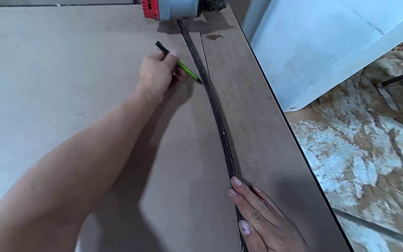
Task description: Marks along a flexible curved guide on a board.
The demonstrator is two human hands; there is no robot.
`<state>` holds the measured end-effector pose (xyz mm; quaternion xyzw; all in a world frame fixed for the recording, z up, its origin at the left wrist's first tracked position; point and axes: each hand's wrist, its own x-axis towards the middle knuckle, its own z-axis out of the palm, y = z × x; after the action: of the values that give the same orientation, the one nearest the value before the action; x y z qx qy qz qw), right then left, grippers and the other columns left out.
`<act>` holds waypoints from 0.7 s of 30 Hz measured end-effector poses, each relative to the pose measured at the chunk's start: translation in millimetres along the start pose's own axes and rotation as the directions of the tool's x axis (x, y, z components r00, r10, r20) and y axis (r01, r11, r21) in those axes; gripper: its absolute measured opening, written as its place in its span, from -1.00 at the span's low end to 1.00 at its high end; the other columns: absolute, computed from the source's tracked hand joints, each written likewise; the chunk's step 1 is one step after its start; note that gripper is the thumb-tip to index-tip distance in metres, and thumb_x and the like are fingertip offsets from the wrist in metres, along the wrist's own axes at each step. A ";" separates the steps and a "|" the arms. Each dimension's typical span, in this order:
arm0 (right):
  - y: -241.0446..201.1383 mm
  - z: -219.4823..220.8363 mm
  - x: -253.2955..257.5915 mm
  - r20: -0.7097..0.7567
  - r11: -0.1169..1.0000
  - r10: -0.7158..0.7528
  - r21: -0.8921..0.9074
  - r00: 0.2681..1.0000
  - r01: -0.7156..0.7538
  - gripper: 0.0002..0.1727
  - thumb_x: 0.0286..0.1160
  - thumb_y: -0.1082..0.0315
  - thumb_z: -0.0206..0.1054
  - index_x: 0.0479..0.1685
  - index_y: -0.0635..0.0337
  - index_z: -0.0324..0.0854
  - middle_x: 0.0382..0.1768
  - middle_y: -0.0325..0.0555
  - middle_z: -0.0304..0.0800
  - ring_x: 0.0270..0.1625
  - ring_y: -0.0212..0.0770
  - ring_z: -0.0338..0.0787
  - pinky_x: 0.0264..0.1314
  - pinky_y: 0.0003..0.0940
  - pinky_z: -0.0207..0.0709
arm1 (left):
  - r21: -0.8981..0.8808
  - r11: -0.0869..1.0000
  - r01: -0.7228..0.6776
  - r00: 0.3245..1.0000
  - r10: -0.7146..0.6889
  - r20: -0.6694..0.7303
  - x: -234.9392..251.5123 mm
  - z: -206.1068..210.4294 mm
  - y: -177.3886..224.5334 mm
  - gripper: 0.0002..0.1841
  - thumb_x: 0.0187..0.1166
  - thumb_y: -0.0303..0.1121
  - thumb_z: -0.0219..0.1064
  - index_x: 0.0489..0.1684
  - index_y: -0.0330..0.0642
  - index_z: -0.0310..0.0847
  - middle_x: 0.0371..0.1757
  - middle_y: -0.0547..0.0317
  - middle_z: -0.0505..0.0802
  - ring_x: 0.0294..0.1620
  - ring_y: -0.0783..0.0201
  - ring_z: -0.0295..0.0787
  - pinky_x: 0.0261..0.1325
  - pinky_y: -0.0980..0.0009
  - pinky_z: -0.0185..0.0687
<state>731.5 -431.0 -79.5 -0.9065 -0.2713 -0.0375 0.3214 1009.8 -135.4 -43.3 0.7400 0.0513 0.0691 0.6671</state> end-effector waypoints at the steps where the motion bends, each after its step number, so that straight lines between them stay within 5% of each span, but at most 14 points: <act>1: -1.8 -2.1 0.4 0.020 1.000 0.008 0.004 1.000 -0.008 -0.43 0.91 0.04 -0.21 0.66 -0.03 0.52 0.69 -0.23 0.52 0.74 -0.24 0.45 0.86 0.01 0.22 | -0.054 0.998 -0.033 0.996 0.028 -0.082 13.1 -5.1 -5.4 -0.69 0.88 -0.16 0.08 0.14 -0.24 0.57 -0.37 0.18 0.87 -0.40 0.30 0.85 -0.25 0.39 0.81; 6: -5.6 -6.1 5.2 0.066 0.998 0.018 0.050 0.998 -0.022 -0.46 0.91 0.15 -0.17 0.66 0.07 0.52 0.68 -0.08 0.53 0.73 -0.13 0.47 0.86 0.07 0.14 | -0.118 0.981 -0.154 0.969 0.126 -0.213 51.5 -3.7 -10.7 -0.66 0.82 -0.33 0.08 0.39 -0.23 0.62 -0.08 0.07 0.93 -0.18 0.21 0.91 -0.08 0.27 0.85; 11: -4.9 -4.2 3.9 0.039 0.998 0.006 0.057 0.999 -0.008 -0.46 0.90 0.15 -0.15 0.64 0.08 0.54 0.65 -0.06 0.56 0.72 -0.12 0.50 0.86 0.07 0.14 | 0.430 0.902 -0.031 0.968 0.135 -0.213 89.3 13.5 -8.1 -0.52 0.87 -0.17 -0.12 0.53 -0.02 0.63 0.15 0.13 0.92 0.12 0.13 0.88 0.26 0.01 0.68; 15: -7.3 -6.3 3.1 0.051 0.998 0.022 0.064 0.998 -0.025 -0.48 0.89 0.18 -0.12 0.63 0.08 0.55 0.66 -0.05 0.55 0.73 -0.11 0.48 0.87 0.07 0.13 | 0.484 0.870 -0.099 0.977 0.177 -0.117 96.3 12.9 -12.0 -0.38 0.63 0.12 0.32 0.57 -0.06 0.59 0.30 0.05 0.83 0.34 0.11 0.76 0.48 -0.05 0.57; 17: -8.0 -7.2 3.3 0.050 0.998 0.023 0.065 0.998 -0.026 -0.48 0.88 0.20 -0.11 0.62 0.09 0.56 0.65 -0.05 0.56 0.73 -0.10 0.48 0.87 0.06 0.12 | 0.472 0.874 -0.115 0.978 0.184 -0.102 95.0 12.6 -11.2 -0.35 0.52 0.04 0.46 0.54 -0.11 0.56 0.24 0.00 0.82 0.25 0.08 0.77 0.40 -0.05 0.60; 21: -7.6 -7.5 2.9 0.047 0.998 0.018 0.060 0.999 -0.021 -0.48 0.88 0.19 -0.12 0.61 0.09 0.57 0.64 -0.06 0.57 0.73 -0.11 0.49 0.87 0.06 0.13 | 0.522 0.849 -0.078 0.974 0.177 -0.142 95.5 15.8 -8.4 -0.60 0.80 -0.16 0.10 0.46 -0.06 0.65 0.08 0.04 0.90 0.09 0.11 0.86 0.26 0.00 0.69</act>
<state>730.8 -429.3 -68.6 -0.8995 -0.2710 -0.0051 0.3427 1106.8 -134.0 -50.0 0.8829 0.0801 0.1658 0.4319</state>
